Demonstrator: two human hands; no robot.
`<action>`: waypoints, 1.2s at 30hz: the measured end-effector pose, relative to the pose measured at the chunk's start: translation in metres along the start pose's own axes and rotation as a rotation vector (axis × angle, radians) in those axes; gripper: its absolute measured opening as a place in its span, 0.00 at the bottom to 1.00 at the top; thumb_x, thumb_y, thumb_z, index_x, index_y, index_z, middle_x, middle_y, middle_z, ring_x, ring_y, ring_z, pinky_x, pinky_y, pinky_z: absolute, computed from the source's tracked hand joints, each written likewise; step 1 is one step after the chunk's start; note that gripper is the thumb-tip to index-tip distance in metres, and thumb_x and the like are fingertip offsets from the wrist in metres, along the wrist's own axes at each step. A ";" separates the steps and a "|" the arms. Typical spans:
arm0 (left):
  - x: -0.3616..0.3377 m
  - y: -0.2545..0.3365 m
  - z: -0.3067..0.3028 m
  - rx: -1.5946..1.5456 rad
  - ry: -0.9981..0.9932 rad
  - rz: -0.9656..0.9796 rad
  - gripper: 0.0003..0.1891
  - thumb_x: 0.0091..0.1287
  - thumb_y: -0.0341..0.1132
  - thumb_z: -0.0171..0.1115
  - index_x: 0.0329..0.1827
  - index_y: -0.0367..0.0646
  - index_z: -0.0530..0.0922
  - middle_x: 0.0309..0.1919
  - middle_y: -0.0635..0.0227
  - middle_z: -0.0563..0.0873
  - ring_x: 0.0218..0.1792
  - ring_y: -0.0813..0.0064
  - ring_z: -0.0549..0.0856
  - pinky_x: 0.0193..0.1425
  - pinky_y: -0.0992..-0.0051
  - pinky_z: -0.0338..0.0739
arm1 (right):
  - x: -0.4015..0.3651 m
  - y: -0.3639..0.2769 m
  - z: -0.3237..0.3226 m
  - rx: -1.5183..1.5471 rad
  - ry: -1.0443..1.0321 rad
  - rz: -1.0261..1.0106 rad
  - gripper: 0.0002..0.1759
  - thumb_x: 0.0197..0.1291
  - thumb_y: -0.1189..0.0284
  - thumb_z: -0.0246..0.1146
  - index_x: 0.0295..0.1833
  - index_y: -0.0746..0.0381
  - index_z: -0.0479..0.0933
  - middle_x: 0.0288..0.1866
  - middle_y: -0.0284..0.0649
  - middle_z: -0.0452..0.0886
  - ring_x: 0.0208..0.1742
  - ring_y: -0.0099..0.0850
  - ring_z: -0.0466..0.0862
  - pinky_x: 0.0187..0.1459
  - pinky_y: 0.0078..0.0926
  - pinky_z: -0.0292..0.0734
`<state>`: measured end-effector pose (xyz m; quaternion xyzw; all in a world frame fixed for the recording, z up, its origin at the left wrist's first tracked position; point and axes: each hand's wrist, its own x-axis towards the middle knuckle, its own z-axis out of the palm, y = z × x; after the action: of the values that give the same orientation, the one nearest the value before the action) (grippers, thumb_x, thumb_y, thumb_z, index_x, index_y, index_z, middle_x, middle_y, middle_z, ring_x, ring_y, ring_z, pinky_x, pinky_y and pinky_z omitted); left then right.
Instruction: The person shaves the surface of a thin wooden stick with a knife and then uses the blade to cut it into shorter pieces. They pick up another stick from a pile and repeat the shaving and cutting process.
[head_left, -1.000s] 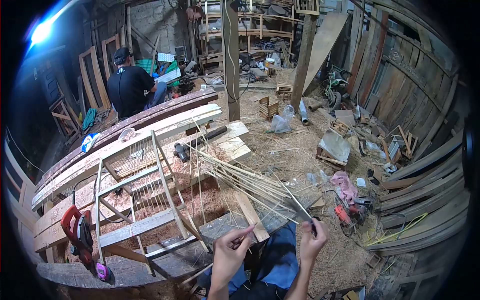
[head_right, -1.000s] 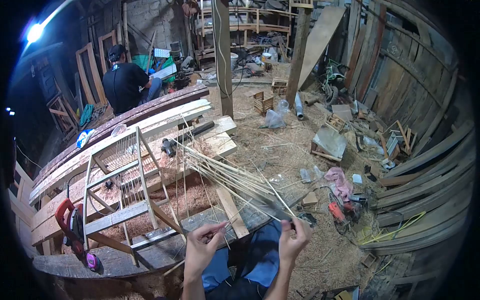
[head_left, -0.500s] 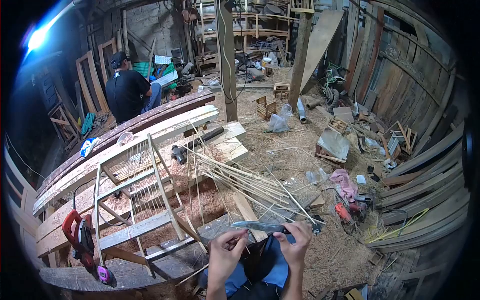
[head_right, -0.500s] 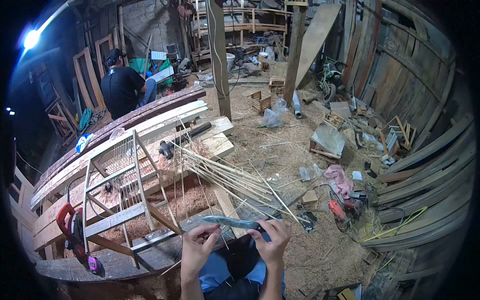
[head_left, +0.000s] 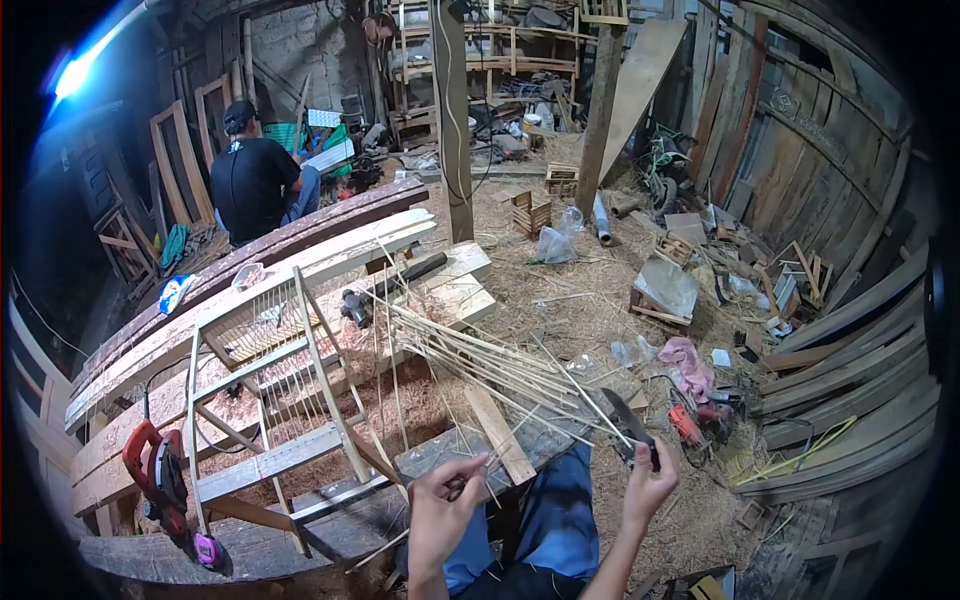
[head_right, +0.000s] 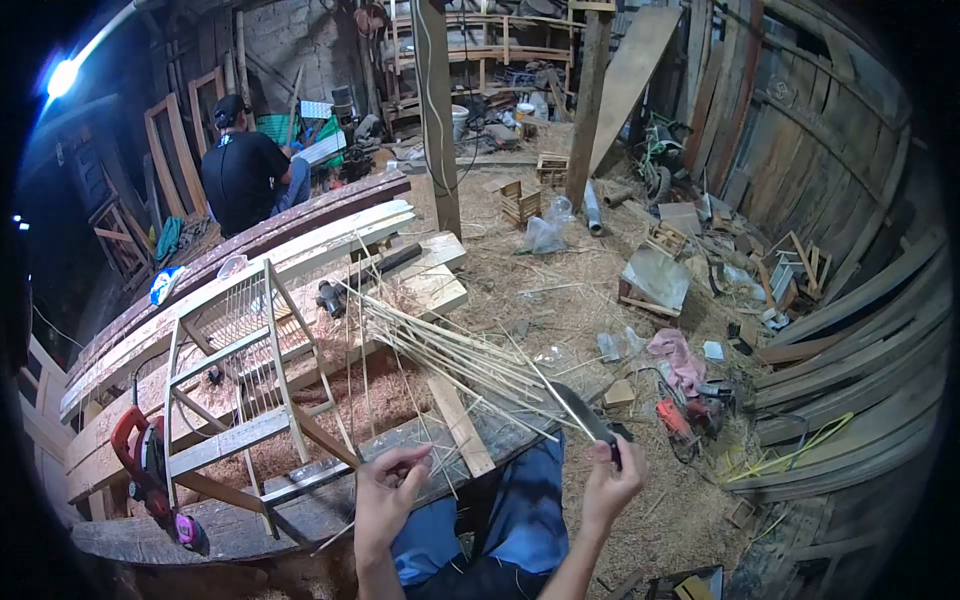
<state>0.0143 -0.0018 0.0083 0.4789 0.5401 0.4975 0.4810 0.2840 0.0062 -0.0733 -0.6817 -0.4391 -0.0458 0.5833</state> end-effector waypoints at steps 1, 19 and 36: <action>0.002 -0.009 -0.001 -0.044 0.008 0.025 0.14 0.70 0.22 0.64 0.57 0.33 0.85 0.37 0.73 0.88 0.36 0.86 0.82 0.44 0.83 0.78 | 0.000 -0.001 -0.003 0.019 -0.010 0.059 0.28 0.67 0.49 0.67 0.42 0.68 0.82 0.32 0.41 0.78 0.37 0.40 0.77 0.46 0.40 0.67; -0.001 -0.011 0.008 -0.083 -0.222 0.055 0.15 0.74 0.26 0.61 0.62 0.36 0.84 0.38 0.73 0.87 0.38 0.87 0.81 0.44 0.83 0.76 | -0.013 -0.049 0.016 0.163 -0.238 -0.095 0.25 0.61 0.48 0.71 0.40 0.62 0.84 0.31 0.40 0.79 0.38 0.42 0.79 0.46 0.40 0.68; -0.004 0.000 0.004 -0.101 -0.195 0.027 0.16 0.74 0.25 0.60 0.63 0.34 0.82 0.32 0.81 0.77 0.31 0.92 0.71 0.33 0.87 0.64 | -0.011 -0.048 0.006 0.168 -0.140 -0.112 0.28 0.64 0.44 0.68 0.40 0.61 0.84 0.34 0.40 0.80 0.38 0.40 0.79 0.45 0.40 0.68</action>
<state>0.0185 -0.0053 0.0080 0.5074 0.4586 0.4816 0.5480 0.2435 0.0021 -0.0448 -0.6065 -0.5184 0.0066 0.6028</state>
